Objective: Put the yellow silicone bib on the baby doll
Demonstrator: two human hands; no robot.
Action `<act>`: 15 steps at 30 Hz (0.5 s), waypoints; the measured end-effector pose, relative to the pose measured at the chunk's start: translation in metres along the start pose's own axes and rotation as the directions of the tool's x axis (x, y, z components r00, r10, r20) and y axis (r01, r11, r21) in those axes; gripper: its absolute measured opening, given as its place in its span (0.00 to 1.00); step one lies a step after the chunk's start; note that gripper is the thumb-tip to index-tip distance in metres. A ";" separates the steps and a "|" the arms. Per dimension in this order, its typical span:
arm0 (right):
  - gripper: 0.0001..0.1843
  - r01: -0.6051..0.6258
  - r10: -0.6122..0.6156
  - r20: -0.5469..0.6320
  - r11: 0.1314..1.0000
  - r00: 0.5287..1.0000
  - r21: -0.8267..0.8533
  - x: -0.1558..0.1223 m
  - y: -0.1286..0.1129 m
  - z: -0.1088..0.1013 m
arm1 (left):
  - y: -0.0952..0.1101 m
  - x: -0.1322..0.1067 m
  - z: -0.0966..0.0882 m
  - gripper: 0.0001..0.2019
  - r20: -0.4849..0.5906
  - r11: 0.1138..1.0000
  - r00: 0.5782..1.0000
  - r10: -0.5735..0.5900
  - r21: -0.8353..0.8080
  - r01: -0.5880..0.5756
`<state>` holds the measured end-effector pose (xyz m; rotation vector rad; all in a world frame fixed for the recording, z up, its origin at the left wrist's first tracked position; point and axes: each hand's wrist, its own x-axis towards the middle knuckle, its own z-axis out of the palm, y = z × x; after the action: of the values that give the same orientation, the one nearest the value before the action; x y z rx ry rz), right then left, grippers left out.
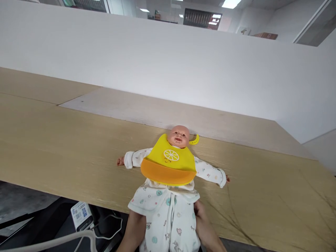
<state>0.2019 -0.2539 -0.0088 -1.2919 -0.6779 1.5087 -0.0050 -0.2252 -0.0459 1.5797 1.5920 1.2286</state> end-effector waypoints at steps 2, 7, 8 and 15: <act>0.21 -0.114 0.120 -0.063 0.990 0.991 0.081 -0.001 0.004 0.001 | -0.005 -0.002 0.002 0.15 -0.027 1.000 1.000 0.015 0.004 -0.015; 0.13 -0.175 0.181 -0.029 0.975 0.983 0.135 0.000 0.007 0.000 | -0.014 -0.007 0.004 0.17 -0.079 0.999 0.996 -0.031 0.012 0.032; 0.12 -0.173 0.174 0.002 0.977 0.985 0.122 0.001 0.006 -0.001 | -0.015 -0.007 0.004 0.17 -0.083 0.999 0.996 -0.039 0.016 0.040; 0.13 -0.258 0.242 0.144 0.960 0.960 0.108 0.001 -0.002 0.003 | -0.003 -0.010 -0.001 0.12 -0.081 1.000 0.996 -0.020 0.004 0.020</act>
<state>0.1995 -0.2518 -0.0067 -1.2253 -0.5044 1.8250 -0.0058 -0.2345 -0.0503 1.5303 1.6585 1.2943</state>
